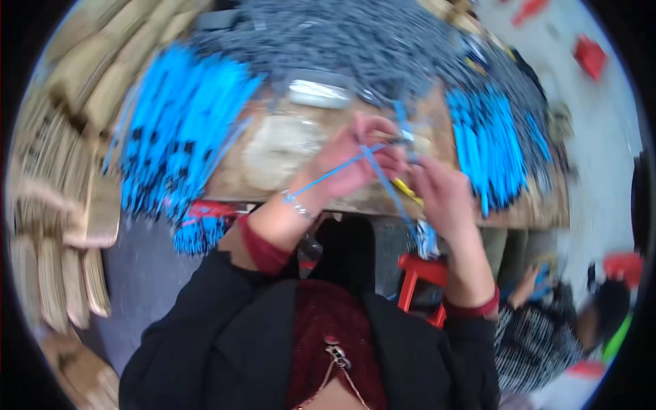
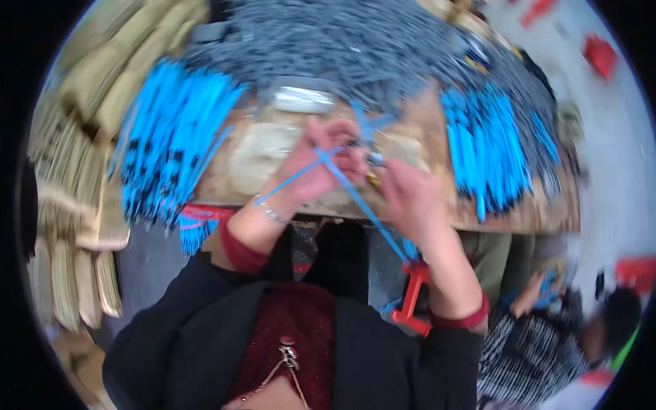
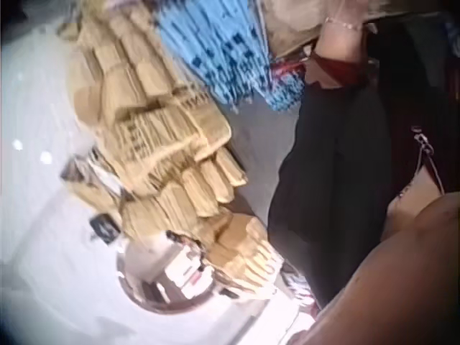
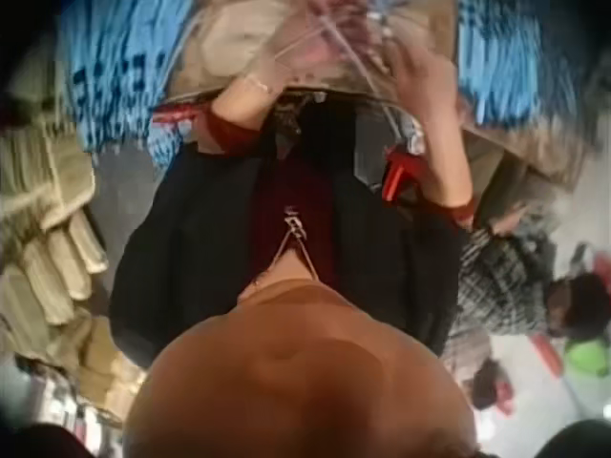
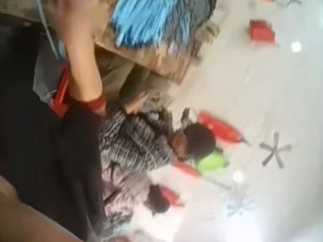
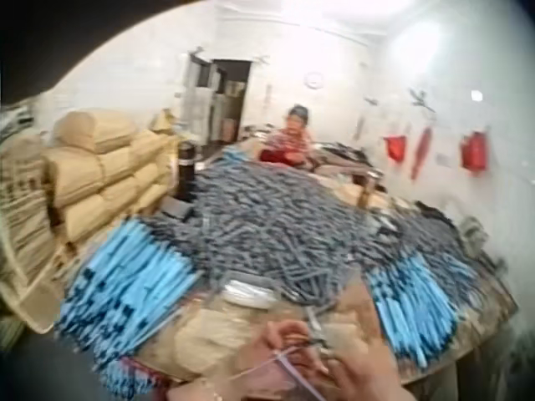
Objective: The person assembles small blue plastic rods into a black circular base by hand at a factory workstation.
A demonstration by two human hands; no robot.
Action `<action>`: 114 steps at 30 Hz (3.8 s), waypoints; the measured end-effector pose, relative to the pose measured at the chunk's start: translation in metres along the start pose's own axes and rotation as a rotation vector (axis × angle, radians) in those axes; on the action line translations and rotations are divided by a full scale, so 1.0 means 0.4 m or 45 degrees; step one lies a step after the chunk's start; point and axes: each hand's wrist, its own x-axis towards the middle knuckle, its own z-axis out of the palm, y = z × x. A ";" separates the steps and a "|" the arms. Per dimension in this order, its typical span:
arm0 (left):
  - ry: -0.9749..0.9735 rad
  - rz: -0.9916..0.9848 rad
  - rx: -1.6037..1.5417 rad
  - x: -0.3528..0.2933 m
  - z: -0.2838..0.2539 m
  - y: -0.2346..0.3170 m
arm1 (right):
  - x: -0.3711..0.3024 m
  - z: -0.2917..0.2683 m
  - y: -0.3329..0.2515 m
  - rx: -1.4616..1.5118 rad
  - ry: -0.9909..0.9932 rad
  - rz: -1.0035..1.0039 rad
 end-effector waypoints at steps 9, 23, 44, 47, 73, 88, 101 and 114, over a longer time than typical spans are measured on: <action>0.161 -0.037 0.394 0.014 -0.029 -0.080 | 0.016 -0.039 0.260 0.019 0.089 0.568; -0.006 -0.439 0.562 -0.110 0.011 -0.025 | 0.122 0.023 0.699 -1.342 -0.167 0.453; 0.083 -0.039 0.131 -0.038 -0.004 -0.065 | -0.092 0.026 -0.035 -0.067 -0.059 0.220; 0.169 0.264 0.299 0.001 -0.007 -0.111 | -0.103 0.087 0.007 0.033 0.074 0.168; 0.138 -0.328 0.628 -0.110 -0.059 -0.029 | 0.091 0.104 0.408 -0.653 0.140 0.258; 0.088 -0.263 0.436 -0.084 -0.090 -0.057 | 0.106 -0.038 0.518 -0.727 0.064 0.726; 0.305 -0.089 0.316 -0.052 -0.086 -0.059 | -0.003 -0.126 0.009 0.948 0.035 0.488; 0.031 -0.115 0.032 -0.083 -0.037 -0.056 | -0.132 0.014 0.097 0.713 -0.137 -0.048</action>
